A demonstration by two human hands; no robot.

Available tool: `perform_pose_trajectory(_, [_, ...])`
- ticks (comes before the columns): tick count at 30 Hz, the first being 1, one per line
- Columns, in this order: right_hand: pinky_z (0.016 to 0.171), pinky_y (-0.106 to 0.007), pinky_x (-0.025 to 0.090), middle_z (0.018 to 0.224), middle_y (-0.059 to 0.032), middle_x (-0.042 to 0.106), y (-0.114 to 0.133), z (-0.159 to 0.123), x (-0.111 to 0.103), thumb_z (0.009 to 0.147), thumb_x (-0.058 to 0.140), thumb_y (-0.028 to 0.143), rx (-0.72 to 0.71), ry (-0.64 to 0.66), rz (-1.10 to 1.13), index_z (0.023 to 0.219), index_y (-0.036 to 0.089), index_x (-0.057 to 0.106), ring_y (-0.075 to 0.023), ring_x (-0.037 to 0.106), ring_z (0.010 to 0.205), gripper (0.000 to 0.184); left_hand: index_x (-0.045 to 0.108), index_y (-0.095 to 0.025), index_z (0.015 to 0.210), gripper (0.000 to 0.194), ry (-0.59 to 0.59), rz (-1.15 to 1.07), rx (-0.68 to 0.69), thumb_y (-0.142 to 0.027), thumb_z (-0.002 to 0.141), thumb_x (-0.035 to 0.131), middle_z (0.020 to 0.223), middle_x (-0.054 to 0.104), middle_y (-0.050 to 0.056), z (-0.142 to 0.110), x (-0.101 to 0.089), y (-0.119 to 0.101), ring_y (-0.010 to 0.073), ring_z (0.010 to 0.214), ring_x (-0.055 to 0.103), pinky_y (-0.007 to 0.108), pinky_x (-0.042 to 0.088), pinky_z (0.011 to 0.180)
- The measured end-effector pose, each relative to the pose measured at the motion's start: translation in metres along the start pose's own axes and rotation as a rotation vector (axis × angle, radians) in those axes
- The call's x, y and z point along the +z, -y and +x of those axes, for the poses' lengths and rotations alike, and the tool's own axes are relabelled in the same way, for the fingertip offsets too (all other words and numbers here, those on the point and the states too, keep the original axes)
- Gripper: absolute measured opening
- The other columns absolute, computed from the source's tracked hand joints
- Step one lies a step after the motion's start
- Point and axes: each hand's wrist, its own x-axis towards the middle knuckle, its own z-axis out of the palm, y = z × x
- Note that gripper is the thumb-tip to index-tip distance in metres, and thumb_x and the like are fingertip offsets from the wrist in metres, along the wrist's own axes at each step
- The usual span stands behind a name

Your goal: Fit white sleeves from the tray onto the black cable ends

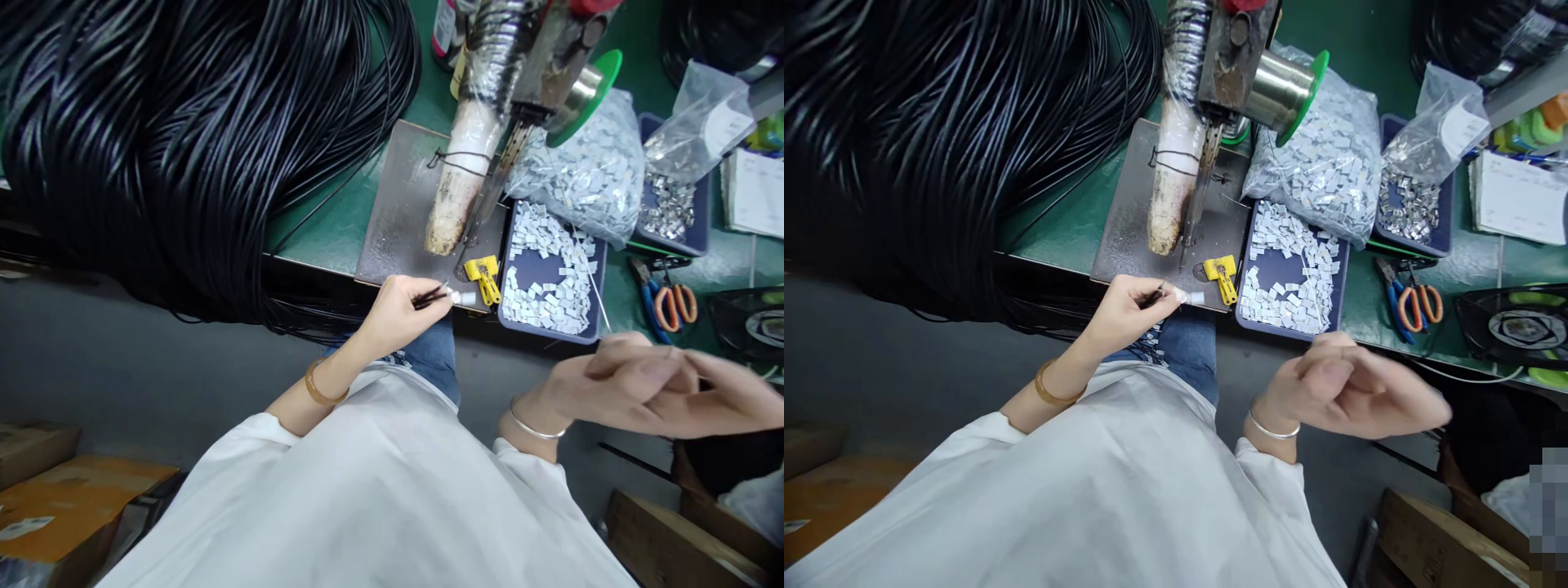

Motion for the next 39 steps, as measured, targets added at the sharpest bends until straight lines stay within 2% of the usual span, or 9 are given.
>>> perform_pose_trajectory(4, [0.07, -0.037, 0.057, 0.086, -0.0047, 0.07, -0.006, 0.0, -0.023, 0.088, 0.059, 0.045, 0.07, -0.02, -0.118, 0.088, 0.024, 0.06, -0.0217, 0.069, 0.079, 0.02, 0.068, -0.014, 0.062, 0.042, -0.12, -0.078, 0.004, -0.042, 0.092, 0.059, 0.056, 0.063, 0.002, -0.006, -0.007, 0.003, 0.0118, 0.057, 0.06, 0.024, 0.045, 0.059])
perform_pose_trajectory(9, [0.069, -0.034, 0.052, 0.074, -0.0017, 0.067, -0.018, 0.007, -0.033, 0.084, 0.062, 0.035, 0.142, -0.109, -0.302, 0.078, 0.023, 0.061, -0.0186, 0.063, 0.068, 0.013, 0.067, -0.016, 0.073, 0.027, -0.237, -0.579, 0.006, -0.04, 0.076, 0.078, 0.059, 0.06, -0.003, 0.004, -0.018, -0.005, 0.0051, 0.044, 0.044, 0.022, 0.039, 0.048])
perform_pose_trajectory(13, [0.068, -0.031, 0.047, 0.074, -0.0011, 0.069, -0.032, 0.027, -0.031, 0.077, 0.065, 0.029, 0.187, 0.079, -0.353, 0.071, 0.022, 0.063, -0.0153, 0.059, 0.062, 0.009, 0.069, -0.015, 0.081, 0.023, -0.095, -0.797, -0.049, -0.037, 0.076, 0.076, 0.057, 0.053, -0.003, 0.008, -0.024, -0.017, 0.0063, 0.049, 0.045, 0.02, 0.035, 0.047])
perform_pose_trajectory(19, [0.066, -0.03, 0.04, 0.067, 0.0001, 0.065, -0.036, 0.046, -0.037, 0.073, 0.066, 0.028, 0.183, 0.321, -0.347, 0.066, 0.021, 0.059, -0.0141, 0.055, 0.06, 0.012, 0.068, -0.015, 0.077, 0.02, -0.023, -0.772, -0.151, -0.028, 0.068, 0.081, 0.055, 0.056, -0.002, 0.004, -0.02, -0.016, 0.0027, 0.044, 0.035, 0.018, 0.016, 0.04])
perform_pose_trajectory(21, [0.065, -0.029, 0.04, 0.068, 0.001, 0.062, -0.033, 0.044, -0.035, 0.074, 0.064, 0.027, 0.143, 0.262, -0.371, 0.067, 0.022, 0.057, -0.0134, 0.053, 0.06, 0.011, 0.072, -0.016, 0.082, 0.022, -0.019, -0.745, -0.169, -0.029, 0.067, 0.081, 0.051, 0.052, -0.004, 0.002, -0.018, -0.014, 0.0028, 0.043, 0.032, 0.019, 0.012, 0.04])
perform_pose_trajectory(24, [0.064, -0.029, 0.042, 0.071, 0.0009, 0.06, -0.025, 0.035, -0.027, 0.076, 0.061, 0.024, 0.041, 0.001, -0.377, 0.068, 0.022, 0.054, -0.0141, 0.054, 0.065, 0.011, 0.075, -0.016, 0.084, 0.026, -0.034, -0.688, -0.174, -0.032, 0.066, 0.083, 0.048, 0.048, -0.005, 0.001, -0.013, -0.013, 0.0035, 0.043, 0.033, 0.021, 0.015, 0.041])
perform_pose_trajectory(30, [0.058, -0.029, 0.054, 0.079, 0.0, 0.069, 0.013, 0.013, -0.016, 0.081, 0.069, 0.03, 0.05, -0.318, -0.037, 0.074, 0.021, 0.058, -0.014, 0.066, 0.062, 0.016, 0.075, -0.014, 0.078, 0.026, -0.061, -0.585, -0.091, -0.035, 0.066, 0.083, 0.056, 0.053, -0.005, 0.0, -0.003, -0.011, 0.0037, 0.049, 0.036, 0.022, 0.027, 0.048])
perform_pose_trajectory(34, [0.063, -0.028, 0.062, 0.084, 0.0002, 0.071, 0.041, -0.002, 0.003, 0.083, 0.071, 0.027, 0.061, -0.215, 0.382, 0.077, 0.02, 0.057, -0.0129, 0.071, 0.066, 0.017, 0.067, -0.013, 0.07, 0.026, -0.033, -0.573, -0.075, -0.035, 0.068, 0.082, 0.056, 0.05, -0.005, 0.002, 0.001, -0.008, 0.0036, 0.05, 0.037, 0.02, 0.029, 0.048])
perform_pose_trajectory(39, [0.073, -0.029, 0.063, 0.089, -0.001, 0.07, 0.051, -0.009, 0.037, 0.085, 0.07, 0.022, 0.01, -0.107, 0.482, 0.08, 0.021, 0.068, -0.0135, 0.072, 0.081, 0.005, 0.065, -0.013, 0.072, 0.028, 0.015, -0.532, -0.06, -0.036, 0.072, 0.08, 0.058, 0.052, -0.004, 0.002, 0.001, -0.008, 0.0041, 0.05, 0.04, 0.02, 0.03, 0.048])
